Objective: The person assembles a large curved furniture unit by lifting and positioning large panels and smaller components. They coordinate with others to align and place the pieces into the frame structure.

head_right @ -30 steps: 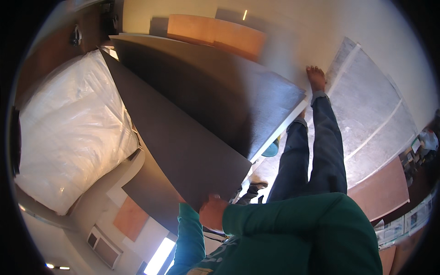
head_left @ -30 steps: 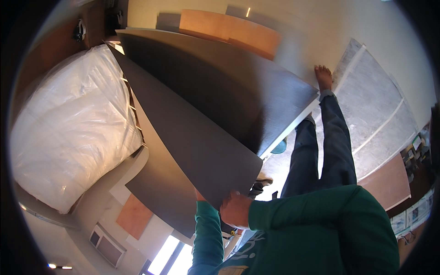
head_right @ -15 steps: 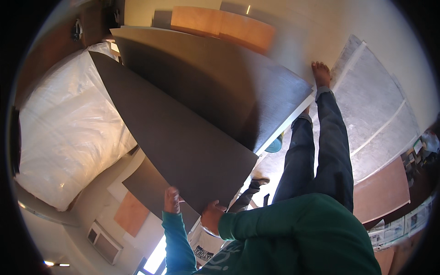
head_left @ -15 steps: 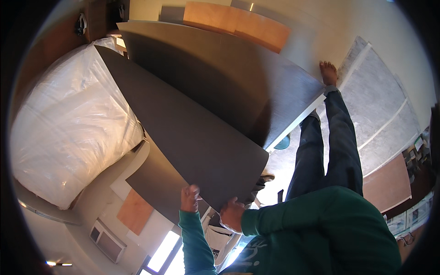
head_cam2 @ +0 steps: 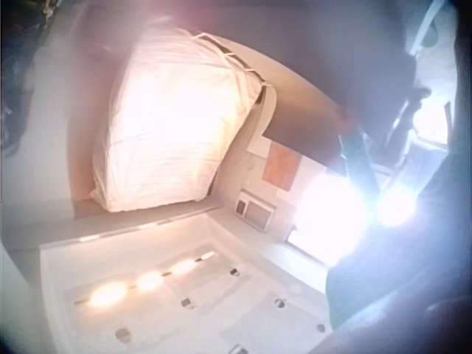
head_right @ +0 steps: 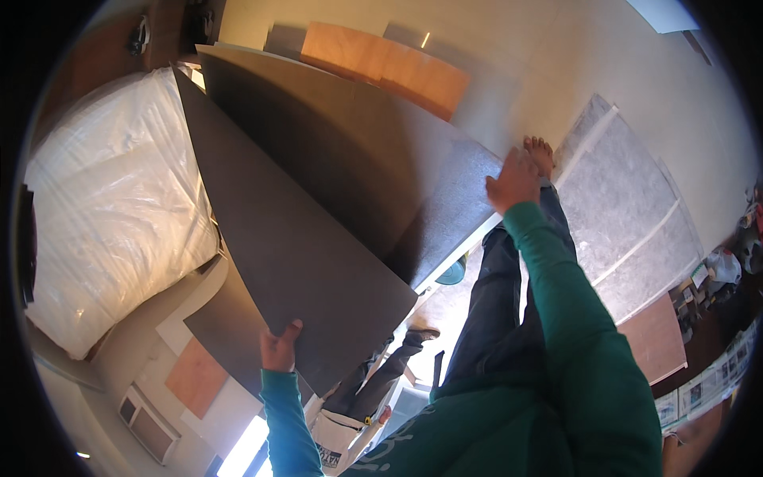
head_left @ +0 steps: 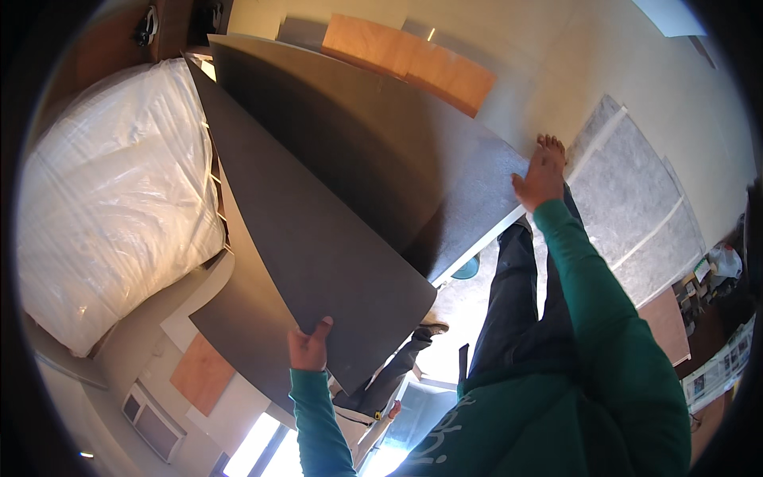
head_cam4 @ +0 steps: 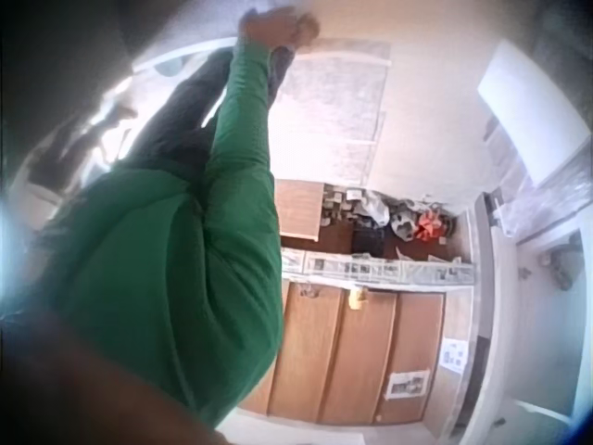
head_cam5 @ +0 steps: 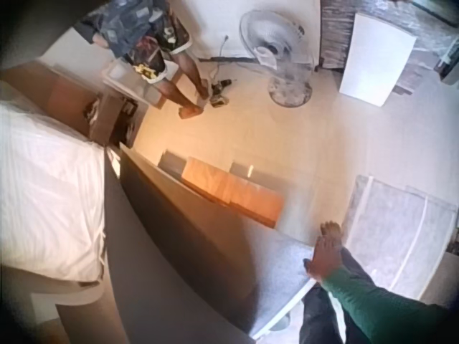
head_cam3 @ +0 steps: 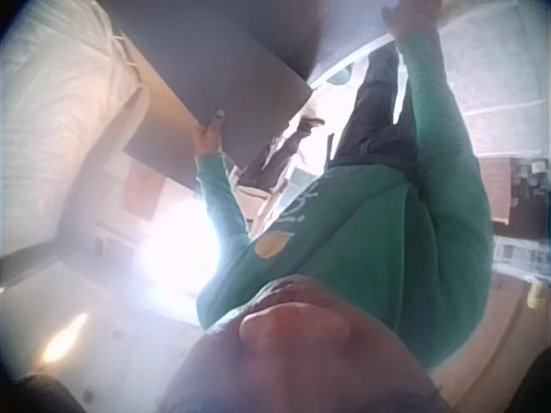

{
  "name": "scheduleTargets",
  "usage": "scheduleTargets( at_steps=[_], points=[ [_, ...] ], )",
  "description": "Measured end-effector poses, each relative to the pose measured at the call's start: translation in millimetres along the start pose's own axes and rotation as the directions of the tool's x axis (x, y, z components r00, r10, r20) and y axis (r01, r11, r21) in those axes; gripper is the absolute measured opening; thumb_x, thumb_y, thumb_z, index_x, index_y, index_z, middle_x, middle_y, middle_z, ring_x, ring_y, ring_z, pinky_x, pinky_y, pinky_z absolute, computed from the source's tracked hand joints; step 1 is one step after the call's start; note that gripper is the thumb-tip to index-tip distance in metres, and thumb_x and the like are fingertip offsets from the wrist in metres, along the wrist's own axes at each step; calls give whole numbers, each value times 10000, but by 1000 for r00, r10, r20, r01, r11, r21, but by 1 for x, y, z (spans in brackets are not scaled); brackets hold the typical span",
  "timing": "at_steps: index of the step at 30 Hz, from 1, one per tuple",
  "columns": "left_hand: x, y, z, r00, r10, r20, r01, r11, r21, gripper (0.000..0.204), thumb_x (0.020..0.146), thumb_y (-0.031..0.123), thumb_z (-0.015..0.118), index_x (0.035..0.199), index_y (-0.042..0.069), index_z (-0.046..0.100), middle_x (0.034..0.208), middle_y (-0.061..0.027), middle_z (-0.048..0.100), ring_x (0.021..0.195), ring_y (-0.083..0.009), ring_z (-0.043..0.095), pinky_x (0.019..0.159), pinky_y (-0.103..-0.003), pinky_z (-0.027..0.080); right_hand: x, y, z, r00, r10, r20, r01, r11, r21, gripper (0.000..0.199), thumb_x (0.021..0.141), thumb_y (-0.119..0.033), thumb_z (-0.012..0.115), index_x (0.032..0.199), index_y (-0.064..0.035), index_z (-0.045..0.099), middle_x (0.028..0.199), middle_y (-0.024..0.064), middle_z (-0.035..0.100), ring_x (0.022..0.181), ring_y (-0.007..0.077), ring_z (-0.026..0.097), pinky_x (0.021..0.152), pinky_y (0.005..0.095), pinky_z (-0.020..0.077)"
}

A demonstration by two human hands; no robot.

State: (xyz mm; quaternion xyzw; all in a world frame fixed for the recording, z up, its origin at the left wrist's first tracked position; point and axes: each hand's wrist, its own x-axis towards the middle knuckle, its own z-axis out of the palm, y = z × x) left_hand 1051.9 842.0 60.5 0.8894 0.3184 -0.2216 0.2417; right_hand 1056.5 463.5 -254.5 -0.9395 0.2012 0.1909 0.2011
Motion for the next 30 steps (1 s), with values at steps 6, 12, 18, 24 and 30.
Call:
scheduleTargets(
  at_steps=[6,12,18,24,30],
  points=[
    [-4,25,20,994,-77,83,84,992,-89,178,807,169,682,798,-6,651,706,17,593,651,-83,524,601,-255,424,-22,7,-4,990,-78,121,58,986,156,396,787,-233,680,1085,-34,510,1042,179,499,939,351,545,830,454,448],
    [5,24,36,990,-3,143,19,994,-106,208,813,187,680,823,-20,659,696,-9,604,636,-94,540,594,-258,428,-58,-19,-50,979,-199,46,167,907,386,186,771,-95,642,928,-93,543,936,130,507,839,327,575,723,436,475],
    [15,10,63,981,194,18,-194,981,-9,391,835,273,669,612,5,492,563,-3,460,556,-114,440,510,-304,355,-136,-89,-83,759,-619,201,245,558,793,390,704,-59,653,1048,-36,471,1082,199,531,930,365,595,714,417,525],
    [18,4,56,992,77,-100,-49,966,254,671,882,579,547,555,21,366,533,-8,300,550,-118,345,467,-356,285,-199,-149,-101,526,-842,122,587,462,665,390,792,-150,630,1045,62,422,1181,439,451,848,423,653,597,395,575],
    [13,3,47,994,21,-109,16,944,331,683,865,605,554,537,42,347,523,31,299,533,-98,343,465,-325,306,-225,-177,-95,508,-861,37,652,413,636,360,763,-178,640,960,60,454,1121,504,435,752,398,659,505,403,546]
  ],
)
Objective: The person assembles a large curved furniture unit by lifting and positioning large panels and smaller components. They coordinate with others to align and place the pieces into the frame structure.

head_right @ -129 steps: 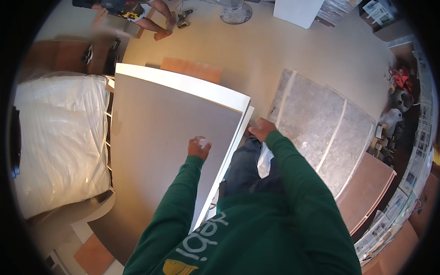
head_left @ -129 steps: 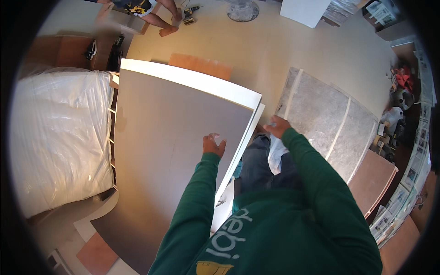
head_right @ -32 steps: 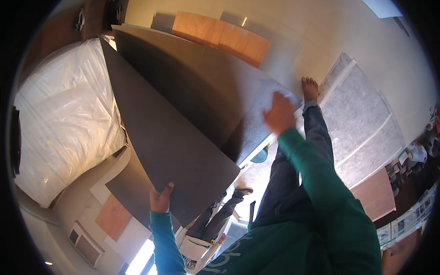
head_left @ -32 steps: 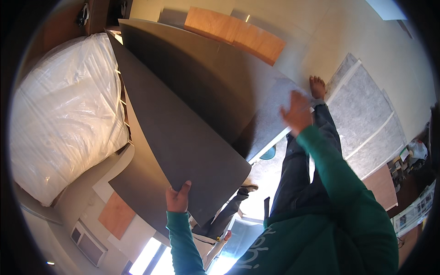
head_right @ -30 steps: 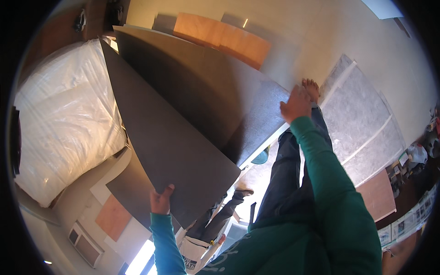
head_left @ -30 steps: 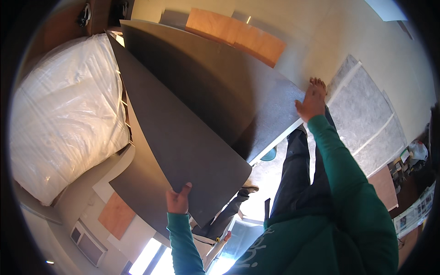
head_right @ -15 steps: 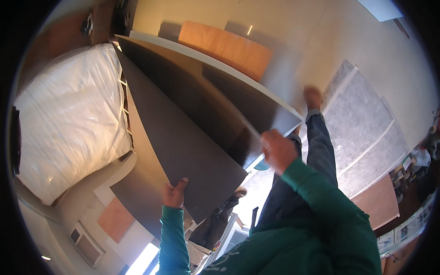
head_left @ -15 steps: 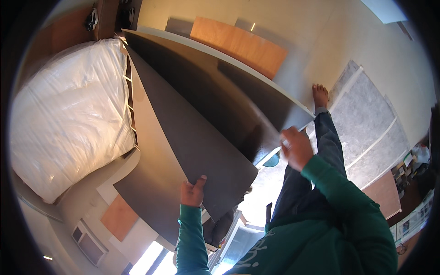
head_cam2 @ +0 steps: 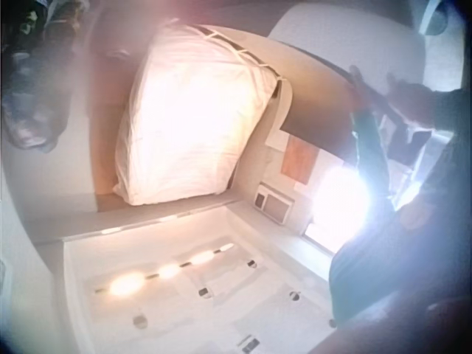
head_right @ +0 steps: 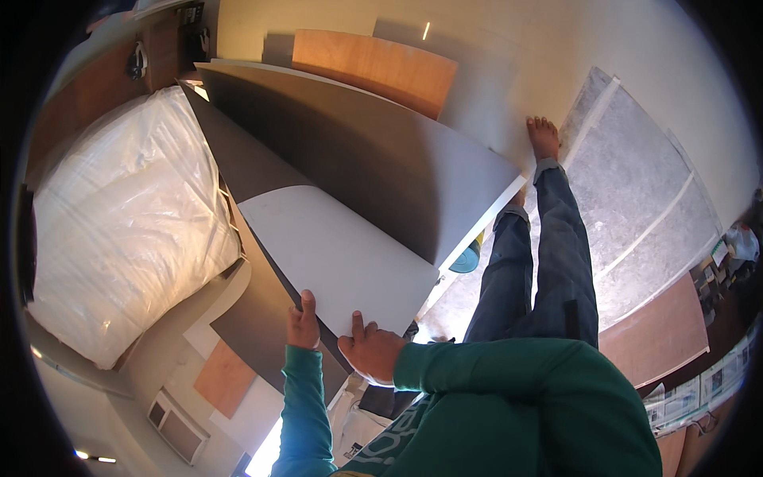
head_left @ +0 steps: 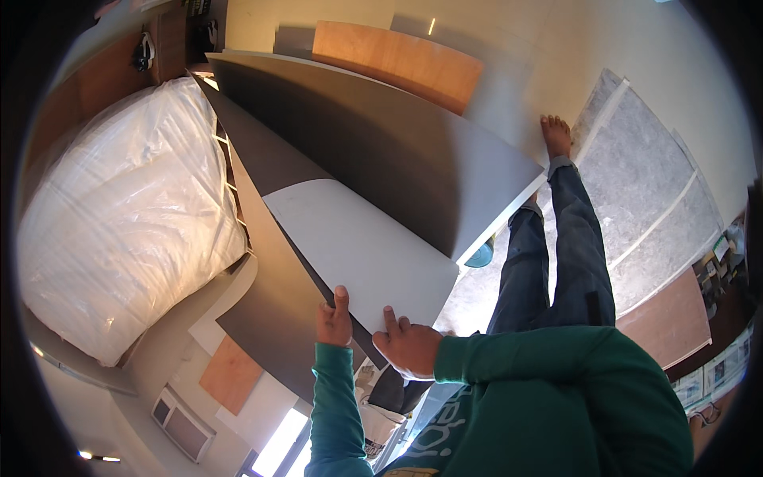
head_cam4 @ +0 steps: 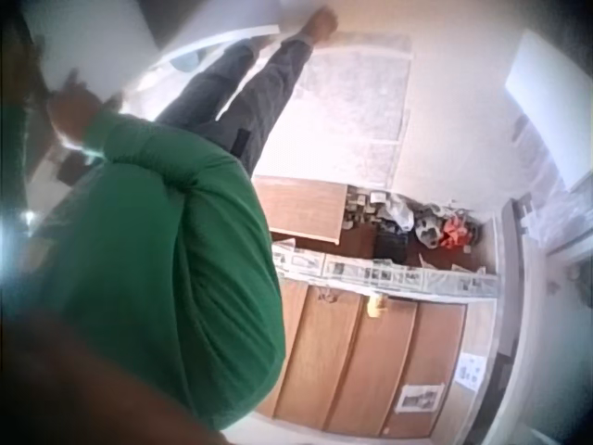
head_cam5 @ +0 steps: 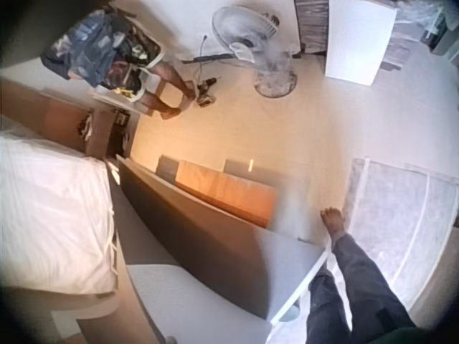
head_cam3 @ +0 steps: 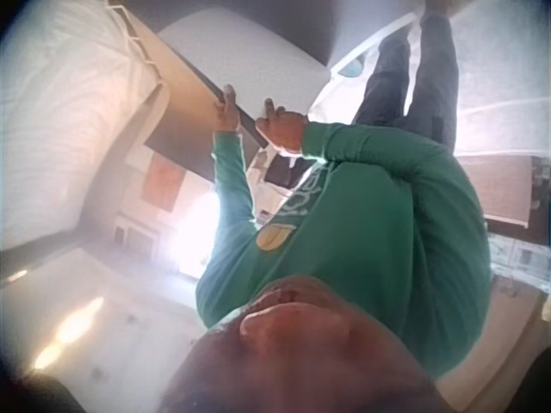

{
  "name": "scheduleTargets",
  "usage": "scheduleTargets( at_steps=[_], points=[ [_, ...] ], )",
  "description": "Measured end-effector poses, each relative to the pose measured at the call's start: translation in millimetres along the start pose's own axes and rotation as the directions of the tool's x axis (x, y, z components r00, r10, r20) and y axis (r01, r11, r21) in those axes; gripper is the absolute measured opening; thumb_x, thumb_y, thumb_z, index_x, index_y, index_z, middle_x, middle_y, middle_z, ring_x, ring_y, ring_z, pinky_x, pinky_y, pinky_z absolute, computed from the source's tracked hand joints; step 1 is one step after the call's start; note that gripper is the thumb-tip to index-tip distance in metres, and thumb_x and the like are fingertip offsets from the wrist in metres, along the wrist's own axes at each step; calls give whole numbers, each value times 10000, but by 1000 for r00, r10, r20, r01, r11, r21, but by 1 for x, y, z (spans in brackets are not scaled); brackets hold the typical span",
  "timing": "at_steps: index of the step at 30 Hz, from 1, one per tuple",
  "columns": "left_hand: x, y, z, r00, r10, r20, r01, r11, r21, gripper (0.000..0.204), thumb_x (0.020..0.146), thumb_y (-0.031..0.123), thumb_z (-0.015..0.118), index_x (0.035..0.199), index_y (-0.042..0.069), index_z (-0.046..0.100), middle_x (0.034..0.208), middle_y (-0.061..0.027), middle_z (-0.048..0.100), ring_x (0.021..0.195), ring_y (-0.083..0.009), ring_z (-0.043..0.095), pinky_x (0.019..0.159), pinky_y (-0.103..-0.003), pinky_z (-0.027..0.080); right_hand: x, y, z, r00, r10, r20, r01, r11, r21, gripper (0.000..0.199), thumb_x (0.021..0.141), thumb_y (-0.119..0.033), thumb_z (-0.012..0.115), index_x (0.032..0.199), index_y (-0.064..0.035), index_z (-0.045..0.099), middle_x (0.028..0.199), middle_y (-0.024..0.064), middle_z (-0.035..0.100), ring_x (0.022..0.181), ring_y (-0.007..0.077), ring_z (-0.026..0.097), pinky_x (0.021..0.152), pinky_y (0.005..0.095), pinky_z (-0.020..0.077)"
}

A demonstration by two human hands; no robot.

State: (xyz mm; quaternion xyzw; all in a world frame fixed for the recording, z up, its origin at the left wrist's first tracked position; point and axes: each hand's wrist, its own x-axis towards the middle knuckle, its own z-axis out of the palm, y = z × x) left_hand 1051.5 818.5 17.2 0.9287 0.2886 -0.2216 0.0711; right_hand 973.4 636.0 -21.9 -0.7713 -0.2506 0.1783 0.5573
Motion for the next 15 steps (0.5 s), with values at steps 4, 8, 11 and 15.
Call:
scheduleTargets(
  at_steps=[4,8,11,15],
  points=[
    [-2,9,-6,983,-51,176,74,989,-127,448,850,416,676,797,-10,550,745,-32,585,704,-99,526,601,-267,440,2,1,-18,981,-15,192,-4,995,98,411,797,-309,663,995,17,511,1170,417,486,885,391,650,700,423,557],
    [-2,-18,-5,995,-65,81,77,986,-150,356,835,321,720,833,2,564,766,-22,603,707,-82,536,601,-245,438,-6,96,-1,910,380,-164,-258,831,493,476,789,-365,634,1087,-18,501,1124,202,539,993,377,555,907,469,405],
    [-4,-22,-12,997,-12,70,23,987,-157,344,845,319,711,828,7,567,771,-14,601,693,-72,524,603,-236,433,-32,251,-45,621,520,-587,-699,706,-113,634,763,-281,657,1257,47,436,1314,260,428,1192,416,430,996,482,359],
    [-5,-17,-15,973,-71,220,110,979,-174,339,852,320,704,855,0,593,792,-11,603,698,-67,518,624,-231,431,-59,317,-109,469,741,-480,-878,449,-166,577,787,-259,662,1209,64,438,1253,289,478,1195,414,446,1002,447,375]
  ],
)
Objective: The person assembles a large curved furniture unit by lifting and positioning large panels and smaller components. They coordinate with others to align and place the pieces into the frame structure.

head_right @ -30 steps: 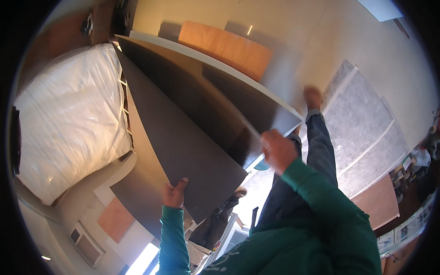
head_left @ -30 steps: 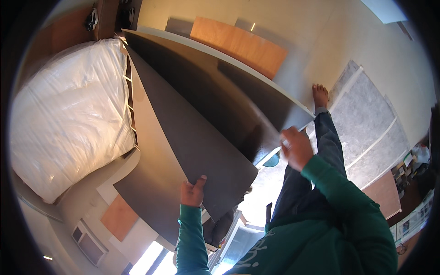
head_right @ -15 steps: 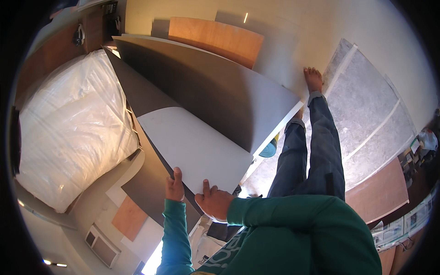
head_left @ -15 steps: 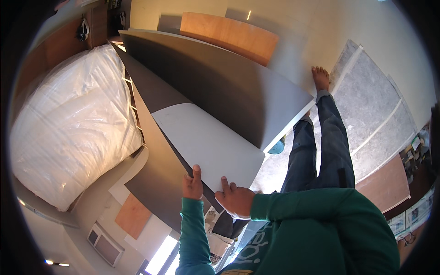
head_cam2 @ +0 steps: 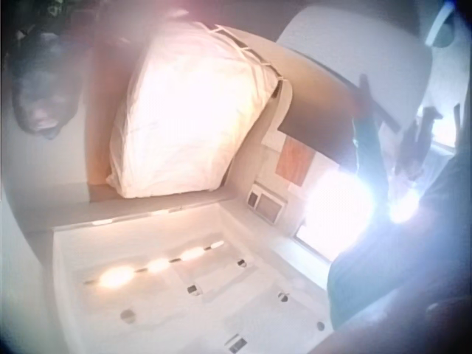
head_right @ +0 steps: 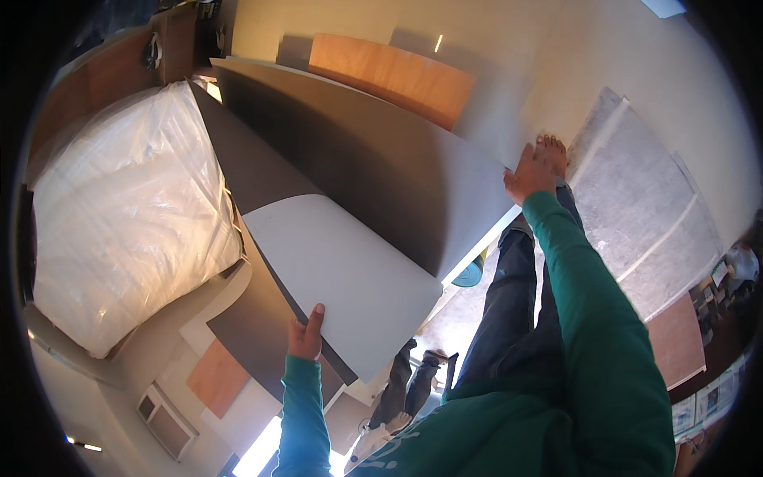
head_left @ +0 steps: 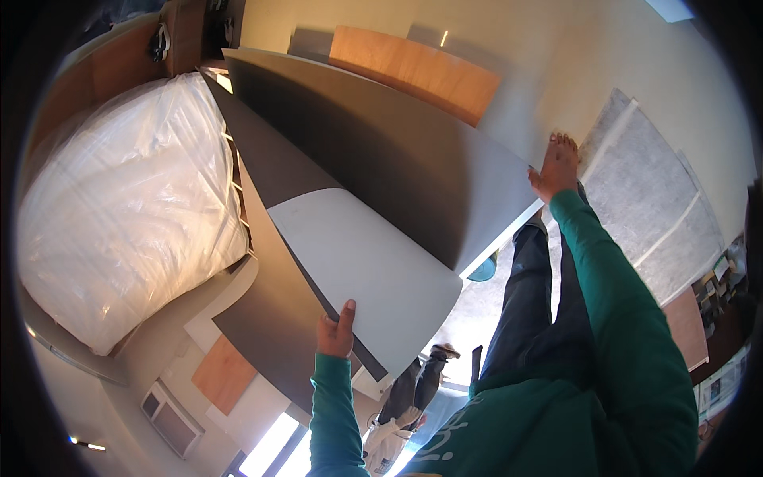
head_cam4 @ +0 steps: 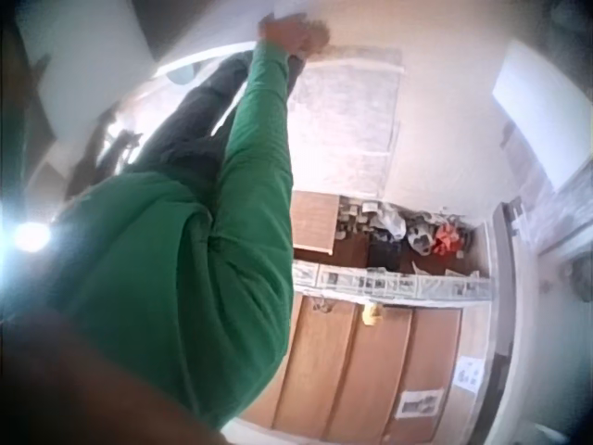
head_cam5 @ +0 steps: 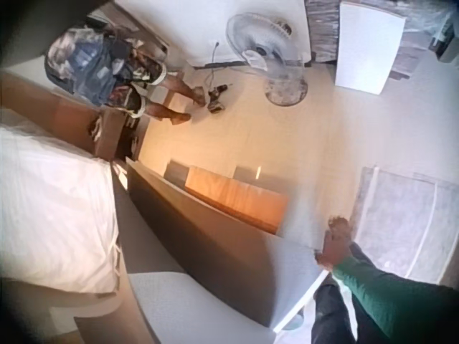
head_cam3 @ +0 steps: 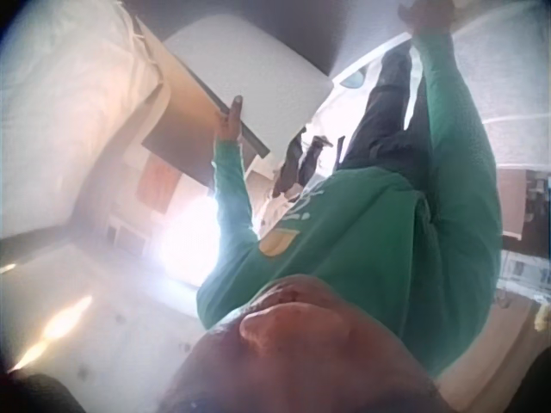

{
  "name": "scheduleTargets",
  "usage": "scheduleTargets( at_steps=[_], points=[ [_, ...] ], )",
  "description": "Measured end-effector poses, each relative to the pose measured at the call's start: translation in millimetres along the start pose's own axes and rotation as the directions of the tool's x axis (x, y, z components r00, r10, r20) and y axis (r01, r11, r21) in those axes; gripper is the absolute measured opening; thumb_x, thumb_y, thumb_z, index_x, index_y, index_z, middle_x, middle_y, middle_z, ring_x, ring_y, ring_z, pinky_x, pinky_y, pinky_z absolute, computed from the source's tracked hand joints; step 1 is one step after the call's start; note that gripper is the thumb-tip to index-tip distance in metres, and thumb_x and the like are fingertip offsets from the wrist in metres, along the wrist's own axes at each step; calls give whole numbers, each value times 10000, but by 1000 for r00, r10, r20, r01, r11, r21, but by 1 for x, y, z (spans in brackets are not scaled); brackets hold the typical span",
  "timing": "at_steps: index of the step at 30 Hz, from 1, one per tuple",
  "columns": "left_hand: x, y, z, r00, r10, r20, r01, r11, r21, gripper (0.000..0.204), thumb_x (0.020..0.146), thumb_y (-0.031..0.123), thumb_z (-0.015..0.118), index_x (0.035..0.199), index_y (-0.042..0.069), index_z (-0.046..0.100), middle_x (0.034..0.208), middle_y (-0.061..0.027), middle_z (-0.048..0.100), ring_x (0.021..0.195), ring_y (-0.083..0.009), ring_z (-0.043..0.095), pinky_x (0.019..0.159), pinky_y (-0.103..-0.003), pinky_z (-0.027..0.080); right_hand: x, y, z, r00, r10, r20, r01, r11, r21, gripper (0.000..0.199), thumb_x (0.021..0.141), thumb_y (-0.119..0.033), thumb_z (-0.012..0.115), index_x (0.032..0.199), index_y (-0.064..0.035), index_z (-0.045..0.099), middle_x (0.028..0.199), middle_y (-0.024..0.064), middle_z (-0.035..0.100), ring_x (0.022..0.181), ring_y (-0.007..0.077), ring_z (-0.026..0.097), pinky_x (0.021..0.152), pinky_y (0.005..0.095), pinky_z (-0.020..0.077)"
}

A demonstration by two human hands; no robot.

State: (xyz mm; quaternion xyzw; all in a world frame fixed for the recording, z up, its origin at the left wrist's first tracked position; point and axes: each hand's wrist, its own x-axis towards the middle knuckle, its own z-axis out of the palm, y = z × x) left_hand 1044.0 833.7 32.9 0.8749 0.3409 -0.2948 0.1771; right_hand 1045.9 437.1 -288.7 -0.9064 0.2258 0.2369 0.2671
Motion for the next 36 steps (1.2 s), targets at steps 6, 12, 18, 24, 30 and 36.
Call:
scheduleTargets(
  at_steps=[6,12,18,24,30,36],
  points=[
    [1,1,15,991,121,-62,-123,992,-34,359,859,341,691,833,0,582,759,0,566,676,-65,490,607,-240,408,-30,-9,12,979,-33,199,17,997,79,255,797,-209,639,955,-26,559,957,183,609,929,345,609,810,411,494],
    [6,7,18,978,204,-47,-202,978,45,596,877,454,627,518,35,401,489,3,363,499,-78,353,437,-308,286,-126,-80,-54,728,-594,342,342,747,570,319,770,-186,627,1039,-40,538,1002,167,544,808,319,630,691,442,511],
    [7,26,28,983,93,-156,-44,956,289,700,904,559,512,522,-11,373,479,-71,293,485,-152,331,446,-380,285,-223,-177,-59,430,-867,251,646,490,585,326,736,-172,634,960,55,568,1098,374,509,743,351,648,567,403,558],
    [4,8,13,996,45,-71,-29,977,213,540,908,443,575,650,-24,488,603,-26,475,586,-120,424,514,-326,378,-258,-217,-57,499,-848,181,764,529,369,319,730,-169,601,822,136,611,1075,481,488,773,403,656,497,417,547],
    [-3,42,11,990,108,92,-80,962,-262,279,813,217,741,821,-28,607,782,-49,638,710,-96,575,643,-247,471,-196,-186,-50,360,-843,399,309,511,802,602,787,-544,634,1028,7,639,1193,319,535,1060,375,587,972,464,425],
    [1,25,11,986,155,59,-139,966,-219,252,818,212,731,814,-19,632,774,-38,637,691,-86,565,626,-243,459,3,4,19,988,148,-49,-153,981,-122,892,777,-486,639,1383,71,296,1389,224,399,1281,342,395,1049,451,335]
  ],
)
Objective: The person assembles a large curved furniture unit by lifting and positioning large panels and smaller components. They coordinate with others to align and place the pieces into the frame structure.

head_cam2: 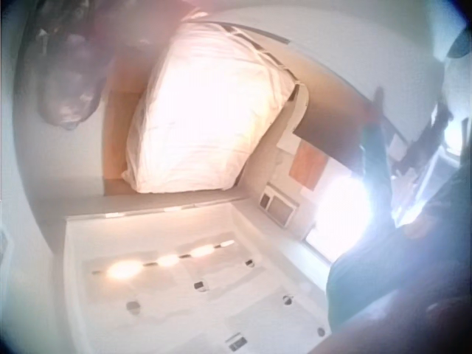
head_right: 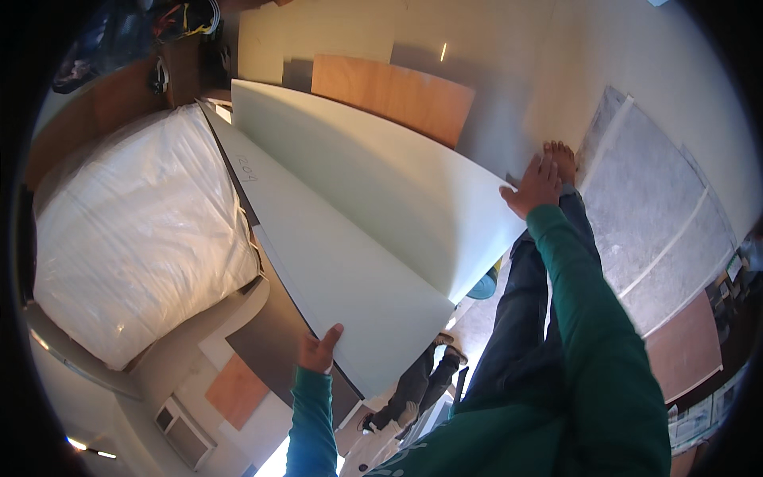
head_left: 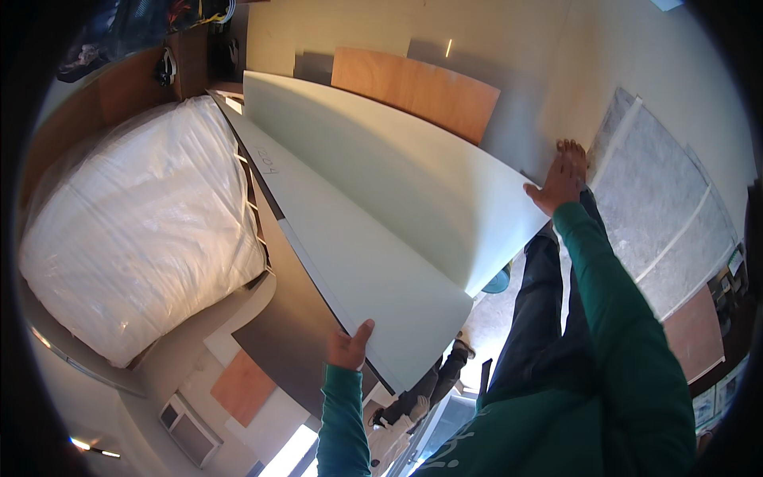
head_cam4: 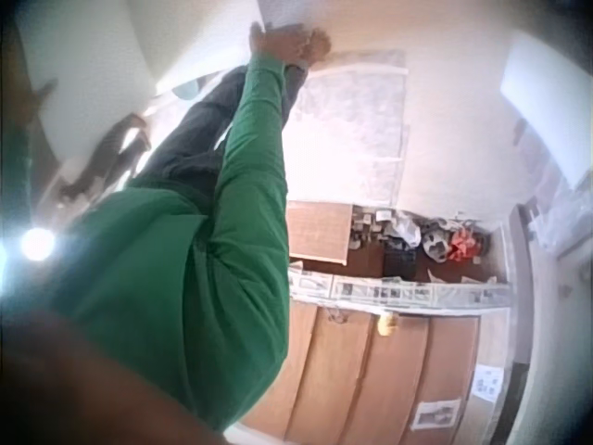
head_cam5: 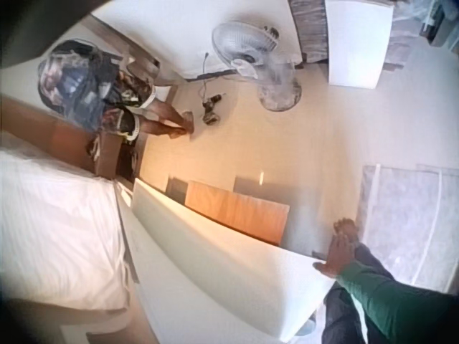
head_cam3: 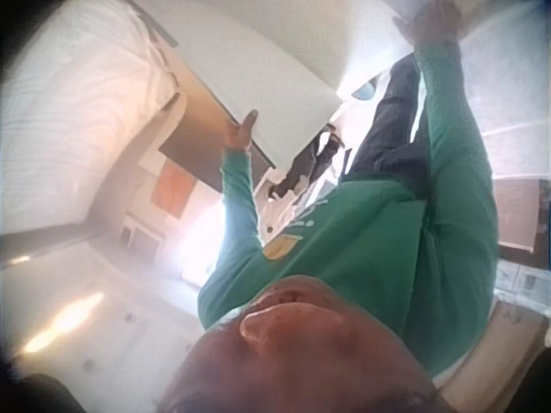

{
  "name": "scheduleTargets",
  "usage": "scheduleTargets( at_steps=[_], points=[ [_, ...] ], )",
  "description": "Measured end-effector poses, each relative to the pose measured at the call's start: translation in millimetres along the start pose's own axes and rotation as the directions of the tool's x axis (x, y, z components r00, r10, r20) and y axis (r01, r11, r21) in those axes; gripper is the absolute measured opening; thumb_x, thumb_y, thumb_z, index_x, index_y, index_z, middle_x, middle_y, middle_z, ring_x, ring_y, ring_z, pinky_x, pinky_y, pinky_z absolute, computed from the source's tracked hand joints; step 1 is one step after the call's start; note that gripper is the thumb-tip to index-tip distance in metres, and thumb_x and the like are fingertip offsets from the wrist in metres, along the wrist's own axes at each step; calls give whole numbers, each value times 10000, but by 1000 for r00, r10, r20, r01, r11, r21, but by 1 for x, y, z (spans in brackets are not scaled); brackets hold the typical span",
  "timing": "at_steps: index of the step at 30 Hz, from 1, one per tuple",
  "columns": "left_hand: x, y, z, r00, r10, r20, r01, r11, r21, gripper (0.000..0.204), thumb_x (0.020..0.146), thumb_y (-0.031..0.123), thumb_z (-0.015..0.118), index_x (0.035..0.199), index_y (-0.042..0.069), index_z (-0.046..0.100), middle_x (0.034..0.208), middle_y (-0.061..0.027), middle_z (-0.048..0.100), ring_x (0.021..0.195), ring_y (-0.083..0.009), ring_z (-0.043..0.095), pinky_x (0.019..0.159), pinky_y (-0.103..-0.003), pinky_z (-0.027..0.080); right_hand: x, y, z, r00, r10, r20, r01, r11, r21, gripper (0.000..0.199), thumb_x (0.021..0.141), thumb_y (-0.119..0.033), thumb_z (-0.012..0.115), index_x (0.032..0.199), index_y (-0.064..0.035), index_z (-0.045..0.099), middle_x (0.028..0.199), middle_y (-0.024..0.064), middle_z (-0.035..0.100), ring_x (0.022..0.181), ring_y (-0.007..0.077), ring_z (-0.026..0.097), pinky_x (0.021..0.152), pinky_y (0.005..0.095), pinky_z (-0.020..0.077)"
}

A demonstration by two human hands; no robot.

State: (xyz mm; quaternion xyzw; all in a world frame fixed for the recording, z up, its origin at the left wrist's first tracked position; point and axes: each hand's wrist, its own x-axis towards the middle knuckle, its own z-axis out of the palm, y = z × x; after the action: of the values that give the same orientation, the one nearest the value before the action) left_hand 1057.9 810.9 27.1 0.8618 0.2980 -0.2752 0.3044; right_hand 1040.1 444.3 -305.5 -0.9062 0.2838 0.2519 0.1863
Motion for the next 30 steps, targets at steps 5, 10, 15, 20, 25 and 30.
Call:
scheduleTargets(
  at_steps=[5,10,15,20,25,30],
  points=[
    [1,12,15,999,-32,16,31,999,29,237,835,218,708,794,1,620,741,-11,617,671,-83,539,607,-250,442,-15,-12,4,685,-462,563,250,875,414,454,723,-339,657,1045,-20,637,1014,224,638,974,344,617,884,423,473],
    [-1,8,6,993,-96,-66,97,995,13,224,837,210,691,882,2,622,815,-19,624,741,-91,546,676,-262,443,-165,-110,-73,340,-822,457,452,569,687,375,750,-110,550,1030,140,557,705,238,633,670,363,660,570,448,533],
    [-16,28,-12,981,-179,-71,173,982,-81,285,795,195,688,991,0,617,897,-46,622,809,-138,571,740,-284,454,-272,-165,-130,375,-870,321,700,493,517,562,862,-69,466,1307,228,296,1197,482,399,974,518,580,642,496,549],
    [-30,8,-41,953,-304,-23,298,946,-129,280,791,172,676,1006,7,606,905,-54,613,852,-160,573,783,-291,446,-311,-184,-112,327,-894,307,697,447,560,586,849,-61,492,1319,220,283,1299,491,292,1063,585,505,754,519,534],
    [-27,15,-65,948,-295,117,314,925,-215,381,745,156,714,1077,25,580,948,-65,611,927,-231,582,877,-334,429,-321,-200,-120,297,-881,367,509,471,720,572,869,-44,433,1361,183,250,1361,468,228,1147,587,442,825,556,499],
    [-29,48,-51,926,-361,-107,325,910,-259,390,731,171,755,1055,44,579,912,-37,582,888,-207,563,827,-326,432,-340,-218,-115,406,-903,137,663,395,636,601,794,-97,545,1252,249,364,1181,520,389,960,587,561,687,494,555]
  ],
)
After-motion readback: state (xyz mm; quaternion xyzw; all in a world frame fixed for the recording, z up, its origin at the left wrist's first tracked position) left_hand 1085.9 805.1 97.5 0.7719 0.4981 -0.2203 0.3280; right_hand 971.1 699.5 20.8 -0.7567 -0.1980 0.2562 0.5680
